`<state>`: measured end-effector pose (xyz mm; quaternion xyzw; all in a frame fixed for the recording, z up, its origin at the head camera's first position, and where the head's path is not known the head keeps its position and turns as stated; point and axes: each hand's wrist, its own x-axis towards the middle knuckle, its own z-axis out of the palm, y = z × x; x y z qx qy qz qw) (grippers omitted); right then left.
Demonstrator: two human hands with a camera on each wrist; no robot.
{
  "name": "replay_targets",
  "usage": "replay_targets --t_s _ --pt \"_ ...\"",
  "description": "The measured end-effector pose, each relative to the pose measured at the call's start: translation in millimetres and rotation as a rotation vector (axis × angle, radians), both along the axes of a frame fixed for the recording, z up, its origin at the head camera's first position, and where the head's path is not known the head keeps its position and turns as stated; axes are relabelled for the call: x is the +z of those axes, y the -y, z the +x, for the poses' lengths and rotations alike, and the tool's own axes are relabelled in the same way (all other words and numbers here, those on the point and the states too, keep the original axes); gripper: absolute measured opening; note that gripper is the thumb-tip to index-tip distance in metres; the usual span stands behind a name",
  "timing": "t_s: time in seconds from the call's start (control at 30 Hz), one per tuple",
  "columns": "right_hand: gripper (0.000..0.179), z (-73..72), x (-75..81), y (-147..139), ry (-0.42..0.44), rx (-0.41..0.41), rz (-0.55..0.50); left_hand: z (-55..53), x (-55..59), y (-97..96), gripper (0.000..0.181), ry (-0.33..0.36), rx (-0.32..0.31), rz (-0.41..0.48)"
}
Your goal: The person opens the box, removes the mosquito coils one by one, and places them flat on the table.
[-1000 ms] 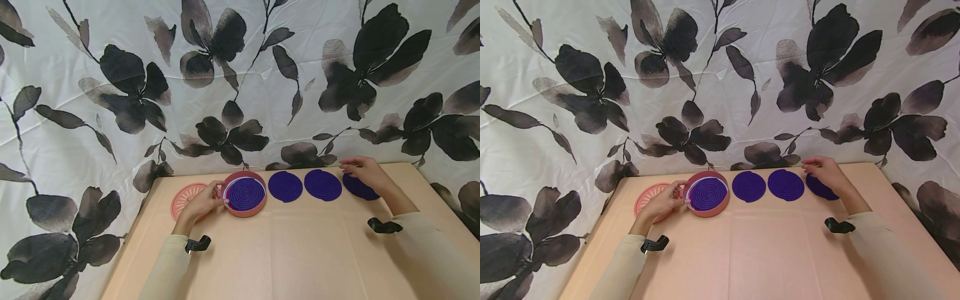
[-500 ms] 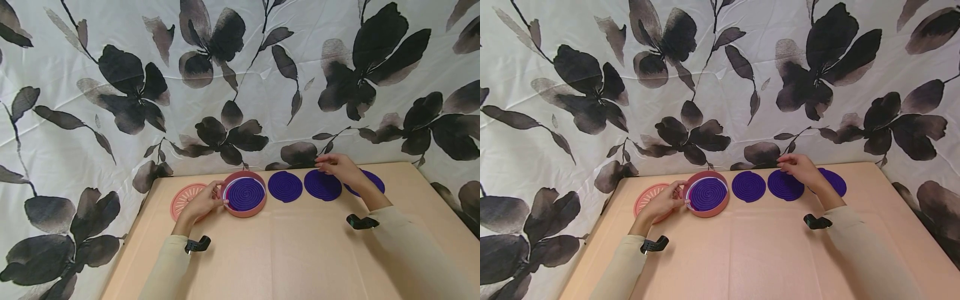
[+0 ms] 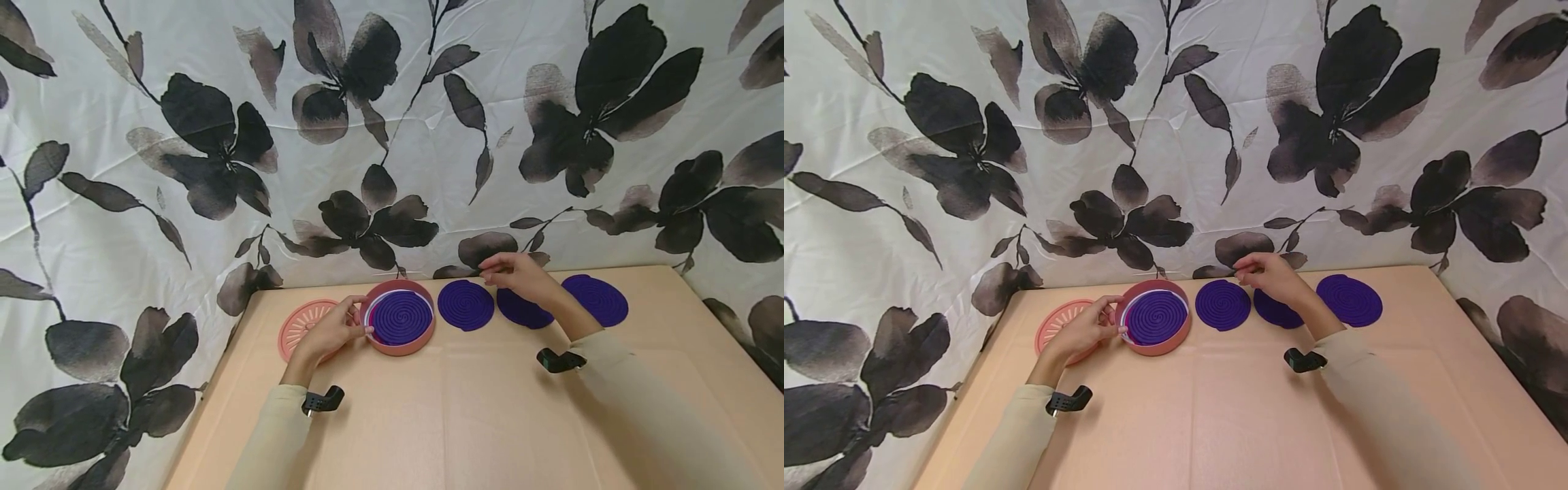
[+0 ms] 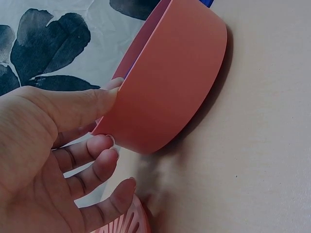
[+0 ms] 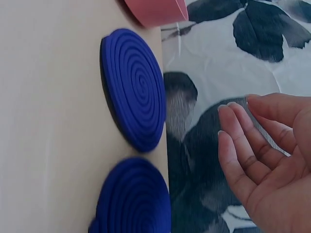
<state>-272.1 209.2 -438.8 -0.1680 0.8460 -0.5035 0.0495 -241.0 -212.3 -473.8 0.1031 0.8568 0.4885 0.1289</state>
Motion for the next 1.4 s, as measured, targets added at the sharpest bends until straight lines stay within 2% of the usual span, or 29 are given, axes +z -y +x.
replay_targets --t_s 0.3,0.57,0.87,1.17,1.4 --pt "0.028 -6.7 3.1 38.8 0.011 0.085 -0.032 0.4 3.6 1.0 0.068 -0.016 0.022 -0.036" --pt "0.03 -11.0 1.1 65.3 -0.001 0.159 -0.011 0.4 0.3 1.8 0.068 -0.013 0.014 -0.032" --pt "0.034 -16.3 0.0 91.1 -0.019 0.2 0.047 0.6 1.5 0.4 0.069 0.001 0.021 -0.022" --pt "0.034 -16.8 -0.7 113.1 -0.023 0.236 0.062 -0.5 2.5 -1.5 0.069 -0.011 0.01 -0.039" --pt "0.034 -17.3 -3.2 124.9 -0.019 0.255 0.079 -2.4 -1.3 -2.4 0.069 -0.011 0.01 -0.041"
